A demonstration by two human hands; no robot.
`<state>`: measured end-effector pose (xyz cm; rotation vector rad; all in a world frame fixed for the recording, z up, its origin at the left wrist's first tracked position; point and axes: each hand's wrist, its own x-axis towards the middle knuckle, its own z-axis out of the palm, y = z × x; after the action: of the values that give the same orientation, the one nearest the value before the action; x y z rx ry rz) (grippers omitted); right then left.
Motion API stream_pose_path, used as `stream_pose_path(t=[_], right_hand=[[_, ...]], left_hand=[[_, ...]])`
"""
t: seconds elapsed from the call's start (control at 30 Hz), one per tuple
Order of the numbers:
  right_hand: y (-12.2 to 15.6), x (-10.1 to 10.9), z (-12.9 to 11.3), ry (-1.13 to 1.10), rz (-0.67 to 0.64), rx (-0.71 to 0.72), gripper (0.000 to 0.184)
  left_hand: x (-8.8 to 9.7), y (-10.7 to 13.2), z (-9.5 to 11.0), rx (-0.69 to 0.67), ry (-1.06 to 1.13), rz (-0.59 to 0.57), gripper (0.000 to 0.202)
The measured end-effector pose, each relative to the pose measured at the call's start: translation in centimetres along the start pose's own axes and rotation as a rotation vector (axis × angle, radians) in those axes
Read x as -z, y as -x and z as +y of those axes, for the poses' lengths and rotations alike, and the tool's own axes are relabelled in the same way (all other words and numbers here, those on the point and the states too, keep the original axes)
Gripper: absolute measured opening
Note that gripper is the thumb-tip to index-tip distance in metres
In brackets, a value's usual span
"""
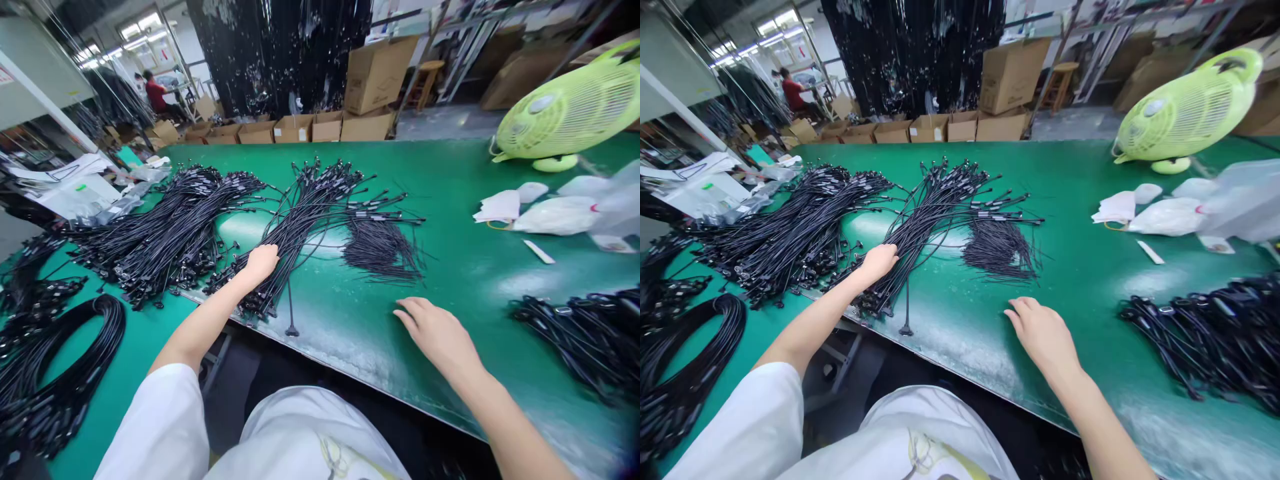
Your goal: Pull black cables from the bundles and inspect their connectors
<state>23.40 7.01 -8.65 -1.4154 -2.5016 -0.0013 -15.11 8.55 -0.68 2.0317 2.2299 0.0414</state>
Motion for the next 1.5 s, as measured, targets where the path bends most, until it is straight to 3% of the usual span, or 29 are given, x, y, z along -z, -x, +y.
stream_pose_path(t=[0.1,0.17,0.3,0.4,0.5,0.57,0.67,0.73,0.8,0.87,0.93,1.0,1.07,1.1,1.13,1.2,1.23,1.27,1.3,1.33,1.4,1.5], right_hand=[[-0.2,0.8,-1.3,-0.074,0.016,0.007,0.037],[-0.5,2.0,-2.6,-0.196,0.049,-0.015,0.037],[-3.0,5.2,-7.4,-0.488,0.120,0.056,0.055],[-7.1,6.6,-11.3,-0.496,0.039,0.280,0.044],[-12.5,7.2,-13.2,-0.358,-0.039,0.380,0.022],[-16.1,7.6,-12.9,-0.283,-0.014,0.344,0.020],[-19.4,9.2,-11.7,-0.319,0.194,0.273,0.021],[-19.7,11.3,-11.4,-0.415,0.468,0.289,0.025],[-18.9,14.4,-11.7,-0.449,0.736,0.336,0.030],[-17.7,18.2,-11.8,-0.320,0.861,0.346,0.037],[-17.2,21.6,-10.8,-0.071,0.884,0.280,0.044],[-17.1,23.6,-8.5,0.118,0.869,0.168,0.046],[-16.3,23.4,-5.7,0.192,0.763,0.045,0.041],[-15.5,22.6,-4.6,0.211,0.658,-0.015,0.037],[-14.2,21.4,-4.0,0.220,0.517,-0.045,0.033],[-10.5,18.3,-4.2,0.238,0.183,-0.025,0.026],[-8.3,16.8,-5.0,0.189,0.006,0.101,0.024],[-6.1,15.5,-6.1,0.150,-0.088,0.194,0.019],[-4.1,14.5,-7.3,0.098,-0.161,0.287,0.015],[-2.5,14.0,-8.4,0.024,-0.213,0.374,0.015],[-0.6,13.8,-9.4,-0.095,-0.205,0.421,0.015],[-0.6,14.2,-6.9,-0.200,-0.097,0.267,0.020]], left_hand=[[1.4,1.9,1.4,-0.064,0.124,0.002,0.022],[2.5,4.5,3.0,-0.124,0.344,-0.053,0.030],[4.5,11.3,6.6,-0.236,1.043,-0.369,0.049],[6.5,15.9,7.6,-0.351,1.117,-0.553,0.058],[8.2,19.5,6.1,-0.519,1.088,-0.600,0.051],[8.8,21.2,4.1,-0.536,1.186,-0.500,0.046],[8.6,21.8,0.7,-0.284,1.350,-0.165,0.040],[7.8,21.2,-1.1,-0.053,1.325,0.086,0.036],[6.8,20.1,-2.4,0.093,1.209,0.274,0.033],[5.7,19.4,-3.3,0.115,1.156,0.314,0.032],[5.1,19.0,-4.5,-0.018,1.318,0.195,0.031],[5.0,19.0,-5.7,-0.350,1.617,0.019,0.029],[5.3,18.8,-6.6,-0.692,1.851,-0.060,0.026],[5.4,18.6,-6.6,-0.745,1.910,-0.027,0.025],[5.5,18.2,-6.1,-0.695,1.921,0.040,0.025],[5.5,17.3,-3.8,-0.393,1.778,0.227,0.023],[5.2,16.7,-1.9,-0.252,1.629,0.303,0.023],[4.8,16.1,0.2,-0.170,1.450,0.344,0.025],[4.3,15.4,2.5,-0.177,1.280,0.336,0.028],[3.6,14.9,4.8,-0.249,1.153,0.289,0.030],[2.2,14.1,8.8,-0.417,1.051,0.024,0.032],[0.9,13.4,11.6,-0.444,1.175,-0.444,0.037]])
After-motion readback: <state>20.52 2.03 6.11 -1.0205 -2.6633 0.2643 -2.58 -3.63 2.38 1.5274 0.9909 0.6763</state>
